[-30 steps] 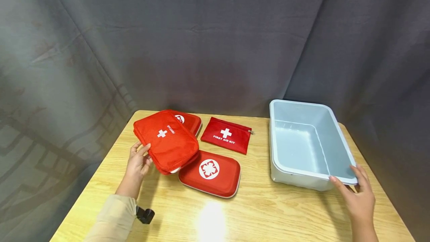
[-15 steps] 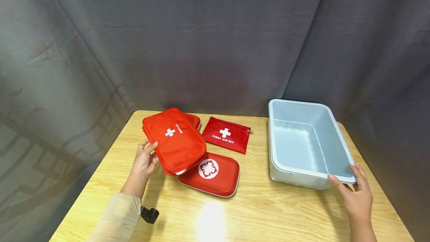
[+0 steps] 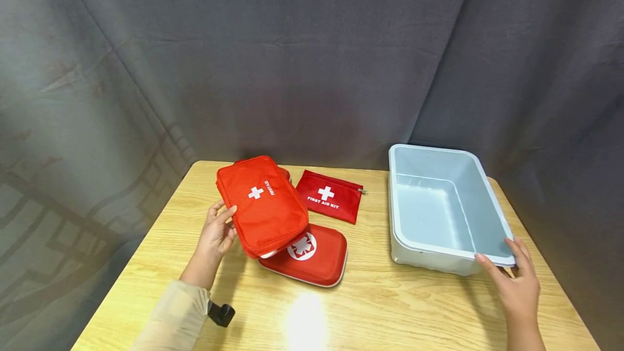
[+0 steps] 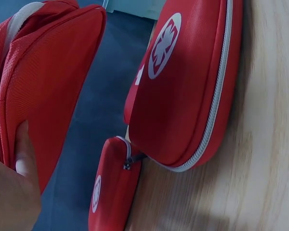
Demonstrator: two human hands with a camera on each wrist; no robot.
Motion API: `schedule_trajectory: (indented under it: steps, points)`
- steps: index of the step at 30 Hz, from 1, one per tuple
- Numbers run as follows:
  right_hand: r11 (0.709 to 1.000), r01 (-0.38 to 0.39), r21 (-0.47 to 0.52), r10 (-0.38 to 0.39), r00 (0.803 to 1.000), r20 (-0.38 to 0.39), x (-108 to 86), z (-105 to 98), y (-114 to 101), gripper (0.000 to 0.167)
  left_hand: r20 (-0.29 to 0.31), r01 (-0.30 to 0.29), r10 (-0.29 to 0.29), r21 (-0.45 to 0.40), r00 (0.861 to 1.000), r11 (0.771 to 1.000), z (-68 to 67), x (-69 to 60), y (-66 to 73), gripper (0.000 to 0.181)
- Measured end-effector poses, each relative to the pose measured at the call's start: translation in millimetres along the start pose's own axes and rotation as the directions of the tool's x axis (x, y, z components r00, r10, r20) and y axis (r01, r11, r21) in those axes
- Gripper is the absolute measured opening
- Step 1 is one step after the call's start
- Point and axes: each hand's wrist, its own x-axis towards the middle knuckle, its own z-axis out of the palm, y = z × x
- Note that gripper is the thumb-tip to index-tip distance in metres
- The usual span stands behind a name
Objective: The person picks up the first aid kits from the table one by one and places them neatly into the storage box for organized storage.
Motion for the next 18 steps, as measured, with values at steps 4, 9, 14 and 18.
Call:
schedule_trajectory:
  steps: [4,9,14,18]
  points:
    - [1.000,0.004,0.000,-0.004,1.000,-0.008,0.5,1,1,0.069,0.015,0.005,-0.005,-0.012,1.000,1.000,4.3,-1.5,-1.2,0.035]
    - [1.000,0.002,0.005,-0.002,1.000,-0.006,1.2,0,3,0.068,0.032,0.009,-0.008,-0.029,0.999,1.000,7.5,-2.0,-3.0,0.034]
    - [1.000,-0.003,0.017,0.003,1.000,-0.007,1.2,0,4,0.069,0.040,0.015,-0.013,-0.032,0.999,0.999,10.2,-2.2,-3.9,0.033]
    - [1.000,-0.003,0.025,0.004,1.000,-0.014,1.5,0,3,0.068,0.059,0.014,-0.012,-0.033,0.998,0.999,13.1,-1.9,-5.0,0.033]
